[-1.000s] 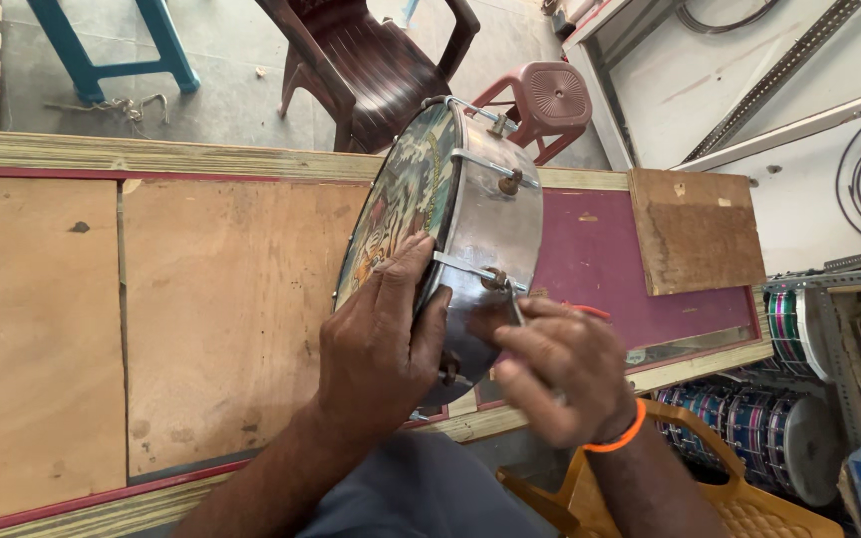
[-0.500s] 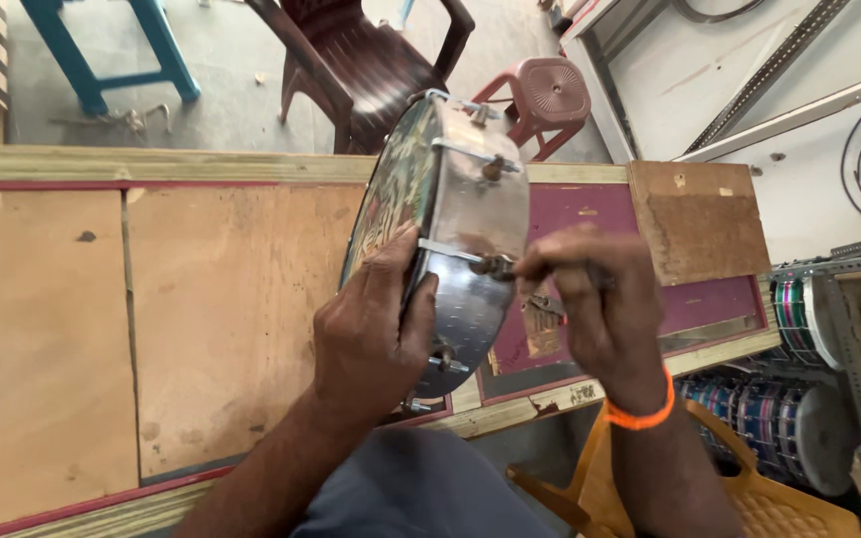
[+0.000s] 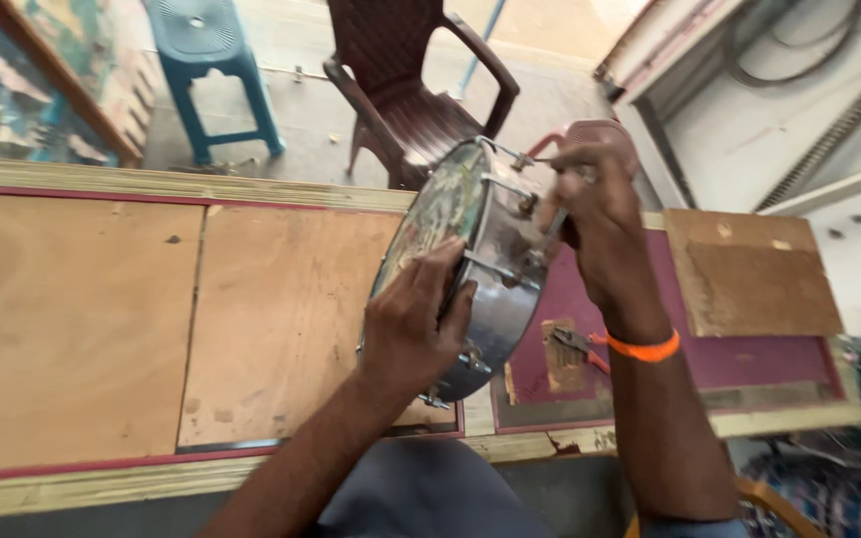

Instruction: The person tightens metal brackets on the side of a drum using a small wrench, rotating the drum to reach different brackets.

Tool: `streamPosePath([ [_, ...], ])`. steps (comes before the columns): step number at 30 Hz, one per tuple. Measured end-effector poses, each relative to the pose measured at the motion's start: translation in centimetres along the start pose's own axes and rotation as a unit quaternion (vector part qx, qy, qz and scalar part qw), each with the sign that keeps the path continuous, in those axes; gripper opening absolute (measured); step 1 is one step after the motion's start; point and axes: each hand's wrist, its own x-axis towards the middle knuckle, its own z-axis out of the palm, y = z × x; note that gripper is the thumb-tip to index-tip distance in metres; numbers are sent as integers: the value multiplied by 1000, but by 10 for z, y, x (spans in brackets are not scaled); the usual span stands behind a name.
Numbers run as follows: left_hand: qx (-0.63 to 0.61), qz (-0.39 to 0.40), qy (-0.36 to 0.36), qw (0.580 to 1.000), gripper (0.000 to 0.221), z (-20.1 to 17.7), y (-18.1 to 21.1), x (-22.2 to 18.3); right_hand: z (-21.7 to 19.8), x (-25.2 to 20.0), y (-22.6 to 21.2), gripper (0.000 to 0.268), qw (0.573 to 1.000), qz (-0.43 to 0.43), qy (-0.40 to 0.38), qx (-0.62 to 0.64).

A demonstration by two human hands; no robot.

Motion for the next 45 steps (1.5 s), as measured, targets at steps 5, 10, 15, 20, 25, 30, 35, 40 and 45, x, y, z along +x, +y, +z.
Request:
streamPosePath([
  [5, 18, 9, -1, 1000, 40, 16, 14, -8, -27, -36, 6, 25, 993, -71, 35, 86],
  [10, 36, 28, -28, 999, 42, 33, 29, -14, -46, -53, 29, 28, 988, -137, 9, 64],
  [15, 63, 27, -18, 997, 41, 41, 36, -15, -59, -58, 47, 29, 985, -160, 25, 68],
  [20, 88, -62, -3, 994, 39, 41, 35, -11, -59, -41, 55, 25, 985, -145, 9, 90],
  [25, 70, -77, 53, 993, 40, 43, 28, -8, -50, -38, 55, 26, 988, -146, -21, 40],
  [30, 57, -69, 59, 994, 42, 44, 25, -3, -54, -44, 53, 21, 985, -164, 17, 46],
  [35, 24, -98, 20, 995, 45, 41, 24, 9, -51, -65, 45, 16, 978, -201, 43, 47],
  [40, 26, 18, 19, 999, 43, 41, 24, 18, -45, -76, 32, 14, 971, -225, 65, -36],
  [45, 68, 25, 3, 997, 46, 33, 15, 18, -32, -78, 28, 17, 958, -260, 77, -91],
])
